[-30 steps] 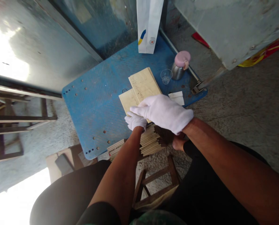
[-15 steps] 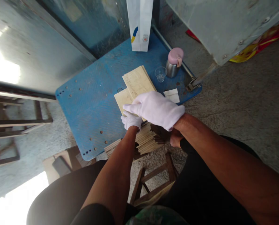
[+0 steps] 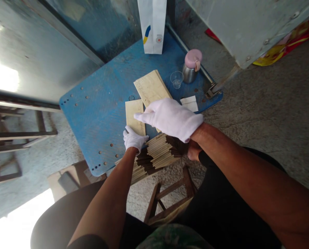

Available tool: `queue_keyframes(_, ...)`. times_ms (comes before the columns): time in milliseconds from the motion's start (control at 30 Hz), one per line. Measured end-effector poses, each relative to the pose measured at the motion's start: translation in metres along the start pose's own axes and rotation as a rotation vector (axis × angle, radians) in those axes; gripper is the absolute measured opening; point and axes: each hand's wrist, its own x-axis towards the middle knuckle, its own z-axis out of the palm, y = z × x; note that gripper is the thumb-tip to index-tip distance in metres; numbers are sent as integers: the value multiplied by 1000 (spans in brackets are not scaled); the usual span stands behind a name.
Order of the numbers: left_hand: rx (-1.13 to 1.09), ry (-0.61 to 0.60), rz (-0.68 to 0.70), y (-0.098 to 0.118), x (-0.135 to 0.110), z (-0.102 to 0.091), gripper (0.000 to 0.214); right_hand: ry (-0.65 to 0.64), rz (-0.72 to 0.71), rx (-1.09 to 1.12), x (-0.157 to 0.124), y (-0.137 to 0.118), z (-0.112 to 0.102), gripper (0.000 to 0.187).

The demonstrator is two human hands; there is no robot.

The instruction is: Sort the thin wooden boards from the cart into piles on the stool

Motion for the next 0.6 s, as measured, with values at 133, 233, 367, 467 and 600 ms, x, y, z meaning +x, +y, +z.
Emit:
queue_keyframes(133,5,-7,-10,-11,-3,-4,119,3,-23,-24,1,1,2,37)
queue_keyframes(233,17,8,43,-15,-8,-3,114,5,-23,-51,2,1,4,37)
queue_keyframes(367,19,19,59,-13,-12,-2,109,-8,-28,-91,3,0,6,37)
queue_keyframes(467,13,21,41,-10,-9,0,110,-16,-33,-81,4,-1,9,37)
queue_keyframes(600,8,9,34,-11,-4,0,116,-14,-20,-68,6,-2,12,36)
